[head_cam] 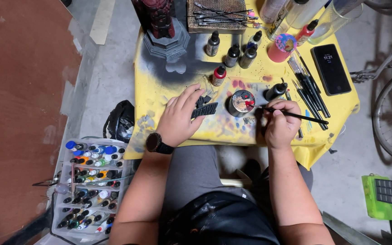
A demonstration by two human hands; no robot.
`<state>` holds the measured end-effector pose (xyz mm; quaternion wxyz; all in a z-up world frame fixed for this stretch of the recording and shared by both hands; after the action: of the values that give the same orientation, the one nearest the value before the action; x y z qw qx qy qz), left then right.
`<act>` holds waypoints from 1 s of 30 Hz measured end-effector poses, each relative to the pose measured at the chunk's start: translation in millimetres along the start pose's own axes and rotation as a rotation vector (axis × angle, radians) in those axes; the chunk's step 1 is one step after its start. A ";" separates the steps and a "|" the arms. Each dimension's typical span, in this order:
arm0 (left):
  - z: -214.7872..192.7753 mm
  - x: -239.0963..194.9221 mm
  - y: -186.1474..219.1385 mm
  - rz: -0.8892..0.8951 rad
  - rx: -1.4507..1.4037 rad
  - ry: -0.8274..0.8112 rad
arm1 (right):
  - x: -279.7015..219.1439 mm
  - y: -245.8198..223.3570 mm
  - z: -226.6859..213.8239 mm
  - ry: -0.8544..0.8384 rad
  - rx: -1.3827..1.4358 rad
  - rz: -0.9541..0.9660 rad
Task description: Painting detailed letters and features on a small 3D sign using a fine-tipped brush.
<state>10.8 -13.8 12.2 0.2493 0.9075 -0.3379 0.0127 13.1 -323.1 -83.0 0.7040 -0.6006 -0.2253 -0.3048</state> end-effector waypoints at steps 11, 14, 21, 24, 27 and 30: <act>-0.9 -0.9 0.6 0.025 0.021 0.043 | 2.9 -3.8 4.0 -0.002 0.073 0.006; -1.6 -1.2 1.8 0.021 0.026 0.054 | 2.2 -0.5 2.1 0.009 0.065 0.007; -2.4 -1.1 2.4 0.025 0.028 0.064 | 1.0 1.6 -0.5 0.017 0.065 0.008; -2.4 -1.0 2.5 0.029 0.024 0.062 | -0.6 4.5 -3.2 0.000 0.061 0.025; -2.0 -1.8 2.0 0.034 0.034 0.076 | 0.7 1.3 0.2 0.022 0.092 0.025; -2.6 -2.0 1.8 0.041 0.030 0.069 | 2.2 0.6 3.7 0.016 0.074 0.039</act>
<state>8.5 -12.5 14.9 0.2470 0.9030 -0.3473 0.0544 15.3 -319.8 -81.3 0.7334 -0.5759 -0.2192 -0.2872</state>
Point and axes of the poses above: each hand's wrist, its own x-axis towards the middle knuckle, its own z-axis out of the palm, y = z × x, the point moved 3 cm from there along x, towards the middle knuckle, and after that the axes turned 15 degrees about -y, right-handed, at the moved point
